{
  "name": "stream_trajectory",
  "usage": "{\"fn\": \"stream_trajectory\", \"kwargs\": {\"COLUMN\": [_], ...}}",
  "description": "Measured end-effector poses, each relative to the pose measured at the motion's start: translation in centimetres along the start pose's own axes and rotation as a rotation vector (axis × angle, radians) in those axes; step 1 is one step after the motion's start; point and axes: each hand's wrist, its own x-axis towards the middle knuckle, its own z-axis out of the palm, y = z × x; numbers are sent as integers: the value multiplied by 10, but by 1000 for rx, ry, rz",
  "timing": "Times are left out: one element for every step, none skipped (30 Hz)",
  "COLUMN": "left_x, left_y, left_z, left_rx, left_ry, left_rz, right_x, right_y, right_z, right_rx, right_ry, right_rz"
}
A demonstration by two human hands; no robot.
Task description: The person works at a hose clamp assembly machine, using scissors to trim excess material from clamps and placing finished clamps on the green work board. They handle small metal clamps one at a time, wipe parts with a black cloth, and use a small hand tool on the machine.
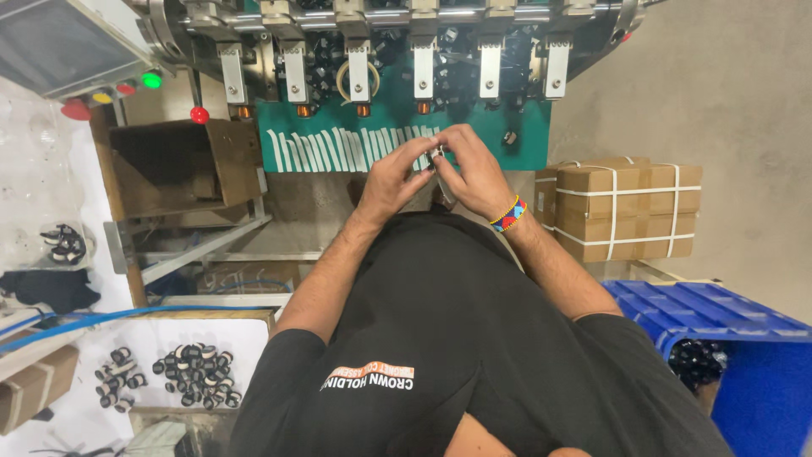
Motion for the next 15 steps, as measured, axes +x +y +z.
{"fn": "stream_trajectory", "kwargs": {"left_x": [0,0,0,-1,-3,-4,-5,-6,-8,-11,-14,-17,-20,-23,-25], "left_y": [1,1,1,0,-1,-4,-7,-11,-14,-18,-23,-27,-32,-36,-40], "left_z": [-4,-9,-15,-20,-24,-30,-35,-40,-46,-51,-57,-62,-66,-71,-75], "left_rx": [11,22,32,43,53,65,65,66,64,69,72,76,15,-43,-99], "left_ry": [-8,-15,-21,-18,-15,-11,40,91,139,143,146,148,142,134,123], "left_rz": [34,67,100,70,41,11,27,40,49,52,57,64,-57,-176,-296], "right_x": [-2,-5,-8,-11,-15,-18,-21,-23,-26,-29,-29,-29,-28,-24,-19], "right_y": [-2,-3,-5,-6,-7,-8,-7,-7,-8,-9,-11,-14,-18,-23,-28], "right_z": [4,9,15,21,28,35,42,49,55,62,68,74,78,81,83], "right_rx": [-14,-33,-51,-71,-4,65,135,330,528,726,651,575,499,424,348], "right_ry": [24,47,69,91,81,69,55,6,-42,-86,-63,-39,-14,9,31], "right_rz": [-12,3,17,30,148,265,378,419,464,510,498,485,473,422,371]}}
